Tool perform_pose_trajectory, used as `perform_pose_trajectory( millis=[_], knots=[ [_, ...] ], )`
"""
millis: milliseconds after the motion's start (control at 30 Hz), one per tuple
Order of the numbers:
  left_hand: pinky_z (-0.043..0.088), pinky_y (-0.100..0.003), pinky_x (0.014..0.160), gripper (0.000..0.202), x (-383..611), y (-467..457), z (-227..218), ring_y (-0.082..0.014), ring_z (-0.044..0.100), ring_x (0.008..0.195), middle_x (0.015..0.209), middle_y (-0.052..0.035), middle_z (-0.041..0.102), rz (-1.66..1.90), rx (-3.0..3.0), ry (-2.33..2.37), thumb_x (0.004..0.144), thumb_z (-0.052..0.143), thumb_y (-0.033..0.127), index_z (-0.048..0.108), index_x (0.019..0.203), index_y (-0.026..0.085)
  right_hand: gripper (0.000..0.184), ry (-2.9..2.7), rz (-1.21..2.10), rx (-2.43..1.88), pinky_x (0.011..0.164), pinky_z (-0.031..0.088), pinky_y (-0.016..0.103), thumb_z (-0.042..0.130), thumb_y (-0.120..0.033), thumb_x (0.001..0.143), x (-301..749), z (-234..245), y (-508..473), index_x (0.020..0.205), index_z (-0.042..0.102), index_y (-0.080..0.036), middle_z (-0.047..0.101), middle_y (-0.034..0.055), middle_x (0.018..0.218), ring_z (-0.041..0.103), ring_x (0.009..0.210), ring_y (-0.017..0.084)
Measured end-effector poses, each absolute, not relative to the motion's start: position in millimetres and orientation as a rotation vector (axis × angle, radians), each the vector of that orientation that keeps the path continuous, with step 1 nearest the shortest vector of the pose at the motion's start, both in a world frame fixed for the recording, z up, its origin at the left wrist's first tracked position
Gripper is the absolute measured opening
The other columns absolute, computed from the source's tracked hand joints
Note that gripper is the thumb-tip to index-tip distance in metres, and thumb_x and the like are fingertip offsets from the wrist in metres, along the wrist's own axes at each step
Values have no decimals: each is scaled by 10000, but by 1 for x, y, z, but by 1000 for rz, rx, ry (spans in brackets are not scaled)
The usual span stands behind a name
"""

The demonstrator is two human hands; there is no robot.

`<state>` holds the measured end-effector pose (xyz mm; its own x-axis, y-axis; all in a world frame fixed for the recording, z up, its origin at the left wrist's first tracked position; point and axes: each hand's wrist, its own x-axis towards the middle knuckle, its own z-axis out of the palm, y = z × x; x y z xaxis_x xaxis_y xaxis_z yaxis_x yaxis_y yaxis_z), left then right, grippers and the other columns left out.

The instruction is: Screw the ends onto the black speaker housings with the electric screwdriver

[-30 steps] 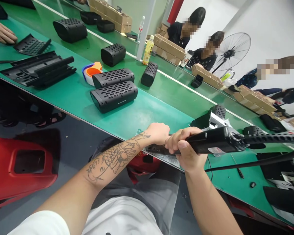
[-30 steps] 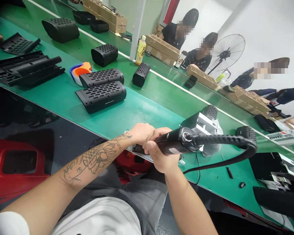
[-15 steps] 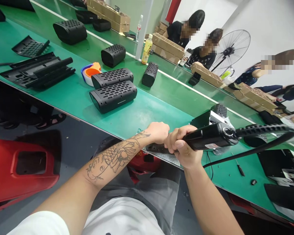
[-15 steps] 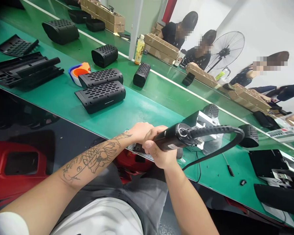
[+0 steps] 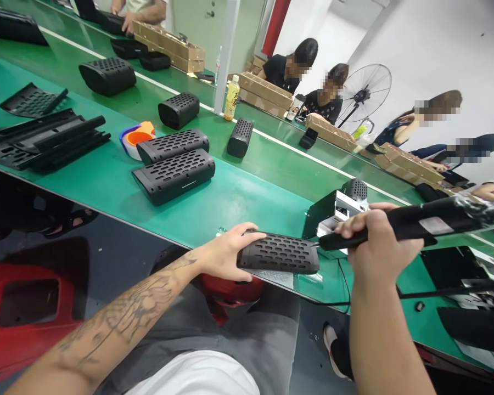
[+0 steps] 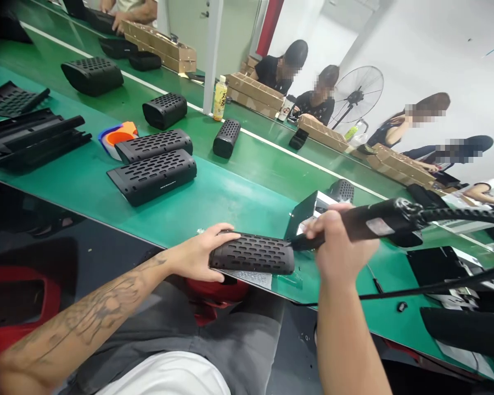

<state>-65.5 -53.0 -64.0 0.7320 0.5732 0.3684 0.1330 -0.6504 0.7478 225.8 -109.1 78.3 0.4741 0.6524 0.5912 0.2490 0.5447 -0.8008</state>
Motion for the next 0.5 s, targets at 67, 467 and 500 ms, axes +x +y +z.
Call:
perform_pose_trajectory(
  millis=[67, 467, 500],
  knots=[
    [584, -506, 1329, 1068, -78, -60, -85, -411, 633, 1613, 1797, -207, 528, 856, 2221, 548, 776, 1028, 269, 571, 1741, 263, 190, -1011, 99, -1168, 545, 608, 326, 944, -246, 906, 273, 77, -96, 827, 775, -210, 677, -19, 624, 646, 504, 159],
    [453, -501, 1424, 984, 101, 150, -66, -418, 602, 1605, 1717, -224, 510, 1189, 1888, 1365, 833, 991, 306, 569, 1709, 157, 365, -953, 216, -1167, 532, 612, 353, 993, -414, 823, 332, 45, -99, 781, 681, -230, 628, -61, 579, 610, 463, 155],
    [442, -502, 1425, 987, 124, 168, -61, -424, 582, 1622, 1725, -236, 495, 1163, 1854, 1418, 852, 978, 305, 546, 1726, 152, 366, -956, 230, -1170, 539, 614, 359, 999, -424, 820, 331, 46, -102, 778, 694, -226, 634, -54, 582, 616, 465, 157]
  ],
)
